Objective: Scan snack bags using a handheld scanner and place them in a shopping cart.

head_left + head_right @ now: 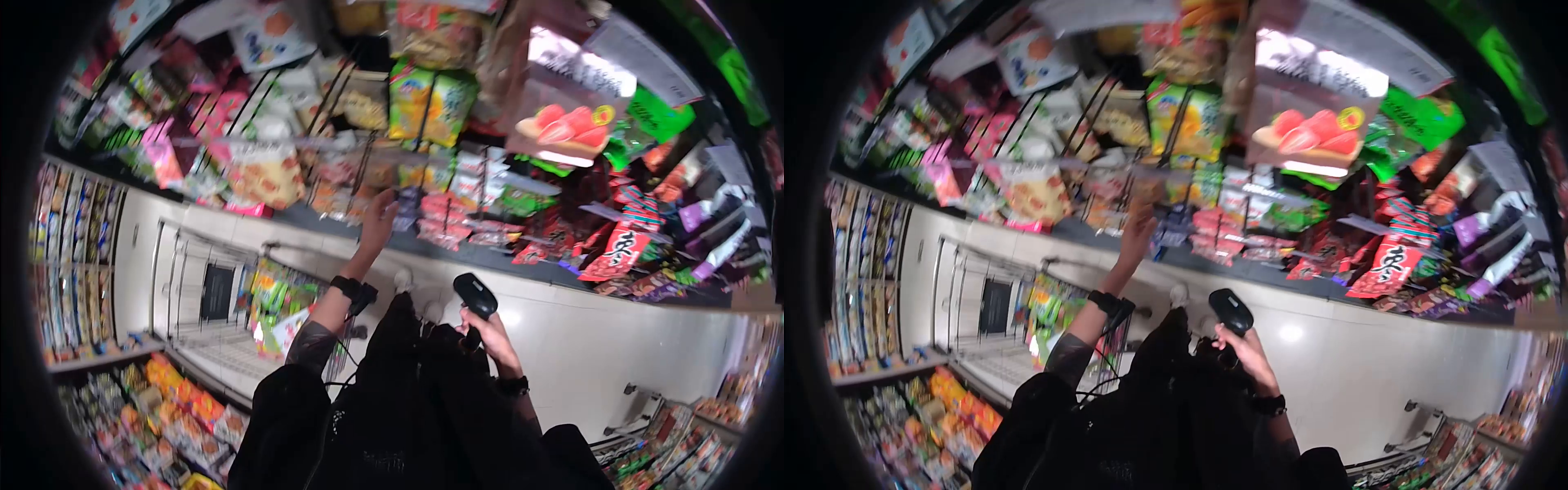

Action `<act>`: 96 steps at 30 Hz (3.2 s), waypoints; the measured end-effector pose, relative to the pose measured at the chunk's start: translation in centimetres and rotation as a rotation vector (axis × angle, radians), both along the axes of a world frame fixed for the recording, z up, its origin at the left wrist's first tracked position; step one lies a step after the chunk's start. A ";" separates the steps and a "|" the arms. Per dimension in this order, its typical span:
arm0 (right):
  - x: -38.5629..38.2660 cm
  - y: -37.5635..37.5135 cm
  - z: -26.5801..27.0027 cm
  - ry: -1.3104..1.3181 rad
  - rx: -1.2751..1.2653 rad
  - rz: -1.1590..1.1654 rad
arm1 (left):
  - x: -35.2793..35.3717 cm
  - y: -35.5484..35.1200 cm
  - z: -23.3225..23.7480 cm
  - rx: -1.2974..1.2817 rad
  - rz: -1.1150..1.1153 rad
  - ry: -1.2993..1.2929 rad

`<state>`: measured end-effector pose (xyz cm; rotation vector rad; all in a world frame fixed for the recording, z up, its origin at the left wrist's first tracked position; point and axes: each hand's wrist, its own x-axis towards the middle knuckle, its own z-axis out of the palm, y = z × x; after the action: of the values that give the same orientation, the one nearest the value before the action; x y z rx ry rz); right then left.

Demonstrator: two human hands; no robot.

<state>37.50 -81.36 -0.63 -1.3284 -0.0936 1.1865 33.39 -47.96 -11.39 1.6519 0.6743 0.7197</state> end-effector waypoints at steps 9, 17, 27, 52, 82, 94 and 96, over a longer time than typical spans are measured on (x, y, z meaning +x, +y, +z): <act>-4.2 1.5 -4.3 0.071 0.003 0.374 | -26.9 -2.8 -3.8 -0.587 0.323 0.206; -7.7 4.9 -2.7 0.024 0.012 0.535 | -42.8 -4.1 -8.9 -0.863 0.767 0.289; -16.5 8.7 -2.5 -0.045 -0.300 0.553 | -50.0 6.3 -18.4 -0.958 0.956 -0.286; -22.9 11.7 -2.2 -0.150 -0.615 0.446 | -51.5 15.5 -33.7 -1.220 1.188 -0.797; -11.2 12.7 0.1 -0.164 0.059 0.263 | -34.0 4.7 22.1 0.815 0.470 0.056; 2.4 7.4 11.3 -0.227 0.289 0.516 | -17.9 1.1 25.1 -0.317 0.007 -1.088; 3.4 6.9 12.3 -0.213 0.227 0.601 | -15.7 -0.1 26.2 -0.372 -0.076 -1.071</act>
<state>40.89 -74.44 11.66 -1.2548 -0.8048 1.4713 17.65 -48.04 14.79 0.7562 -0.0410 1.1839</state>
